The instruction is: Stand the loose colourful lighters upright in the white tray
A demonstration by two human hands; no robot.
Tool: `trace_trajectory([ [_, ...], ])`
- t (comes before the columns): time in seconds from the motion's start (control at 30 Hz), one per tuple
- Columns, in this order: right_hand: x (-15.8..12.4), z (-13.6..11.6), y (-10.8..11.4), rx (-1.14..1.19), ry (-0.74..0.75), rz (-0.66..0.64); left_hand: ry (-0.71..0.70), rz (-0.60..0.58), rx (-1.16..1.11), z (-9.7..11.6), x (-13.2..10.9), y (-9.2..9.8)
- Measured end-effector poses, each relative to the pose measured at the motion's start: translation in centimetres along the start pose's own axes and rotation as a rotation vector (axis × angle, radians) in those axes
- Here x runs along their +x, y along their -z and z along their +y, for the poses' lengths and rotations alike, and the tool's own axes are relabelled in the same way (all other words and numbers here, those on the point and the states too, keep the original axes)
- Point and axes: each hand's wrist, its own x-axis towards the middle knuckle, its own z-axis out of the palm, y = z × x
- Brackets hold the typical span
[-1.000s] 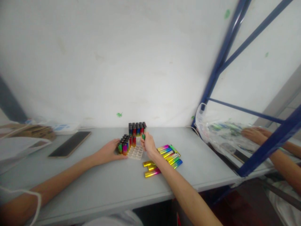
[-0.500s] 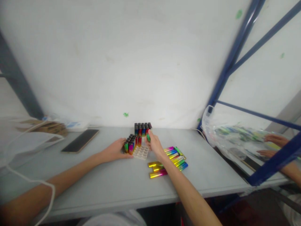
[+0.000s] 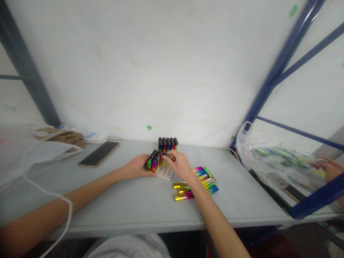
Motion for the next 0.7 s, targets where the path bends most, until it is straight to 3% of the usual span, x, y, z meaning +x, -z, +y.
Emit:
trace_trajectory([
  [0.13, 0.2, 0.4, -0.8, -0.042, -0.013, -0.024, -0.013, -0.002, -0.001, -0.1, 0.0, -0.1],
  [0.37, 0.8, 0.4, 0.3, -0.175, 0.082, -0.155, -0.014, -0.003, 0.0, -0.1, 0.1, -0.2],
  [0.53, 1.6, -0.1, -0.3, -0.355, -0.04, -0.13, -0.006, 0.003, -0.011, -0.3, 0.1, -0.2],
  [0.63, 1.0, -0.1, 1.4, -0.247, -0.062, -0.22, 0.006, -0.001, -0.018, -0.6, 0.2, -0.2],
  [0.7, 0.2, 0.2, 4.0, -0.176, -0.109, -0.183, -0.001, -0.006, -0.018, -0.7, 0.3, -0.2],
])
